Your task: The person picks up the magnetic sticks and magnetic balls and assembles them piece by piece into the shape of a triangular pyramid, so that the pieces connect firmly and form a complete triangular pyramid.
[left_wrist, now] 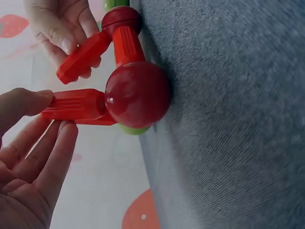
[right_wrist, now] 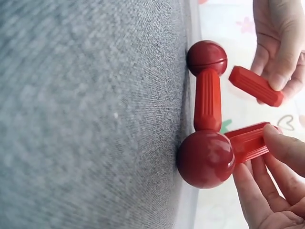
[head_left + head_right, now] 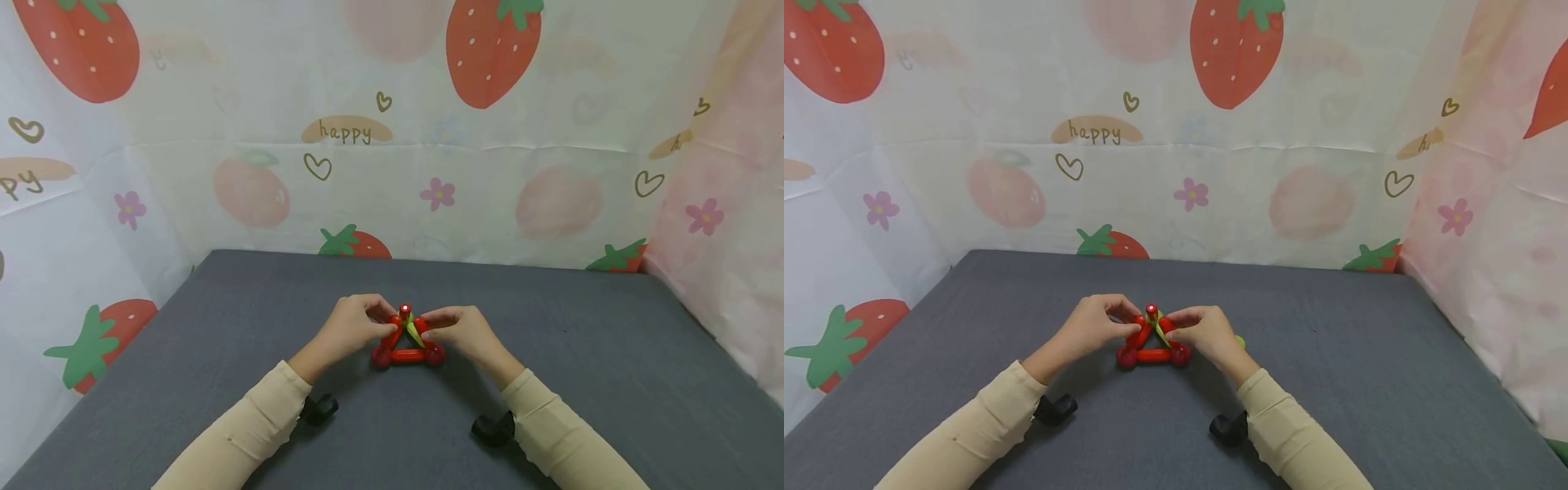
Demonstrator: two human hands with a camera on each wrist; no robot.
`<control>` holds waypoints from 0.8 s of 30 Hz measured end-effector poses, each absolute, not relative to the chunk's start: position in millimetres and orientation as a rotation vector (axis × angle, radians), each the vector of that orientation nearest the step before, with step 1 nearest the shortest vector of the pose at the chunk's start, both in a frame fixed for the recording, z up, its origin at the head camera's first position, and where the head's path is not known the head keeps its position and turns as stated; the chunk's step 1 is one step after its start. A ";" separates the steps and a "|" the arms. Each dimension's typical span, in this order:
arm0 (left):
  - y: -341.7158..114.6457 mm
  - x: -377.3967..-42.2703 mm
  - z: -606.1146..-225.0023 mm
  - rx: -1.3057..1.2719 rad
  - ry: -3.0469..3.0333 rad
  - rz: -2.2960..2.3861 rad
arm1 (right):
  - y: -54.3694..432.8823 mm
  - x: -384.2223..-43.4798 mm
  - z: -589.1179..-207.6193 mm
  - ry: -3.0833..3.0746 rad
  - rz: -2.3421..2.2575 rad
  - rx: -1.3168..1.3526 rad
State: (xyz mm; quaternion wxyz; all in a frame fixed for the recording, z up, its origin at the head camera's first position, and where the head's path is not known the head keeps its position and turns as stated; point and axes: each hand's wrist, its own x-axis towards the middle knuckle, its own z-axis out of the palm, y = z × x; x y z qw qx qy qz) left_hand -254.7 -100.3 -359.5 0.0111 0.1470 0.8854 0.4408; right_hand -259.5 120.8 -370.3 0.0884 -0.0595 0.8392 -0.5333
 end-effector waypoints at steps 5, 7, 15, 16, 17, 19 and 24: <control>-99.2 -254.3 -362.6 0.445 2.738 1.377 | 119.8 -259.9 -370.6 2.513 -1.576 -0.177; -99.0 -254.1 -363.0 0.430 2.726 1.393 | 119.2 -260.3 -370.1 2.512 -1.571 -0.183; -100.1 -255.6 -363.0 0.325 2.614 1.479 | 119.0 -266.9 -366.3 2.561 -1.439 -0.382; -100.5 -256.7 -363.7 0.317 2.604 1.487 | 118.8 -268.0 -365.3 2.568 -1.417 -0.415; -100.8 -257.7 -364.4 0.318 2.600 1.493 | 118.4 -269.1 -364.6 2.578 -1.395 -0.450; -101.1 -259.9 -366.4 0.321 2.595 1.507 | 117.2 -270.9 -363.3 2.601 -1.357 -0.495; -100.7 -263.2 -369.6 0.326 2.591 1.514 | 115.7 -273.8 -363.5 2.603 -1.342 -0.508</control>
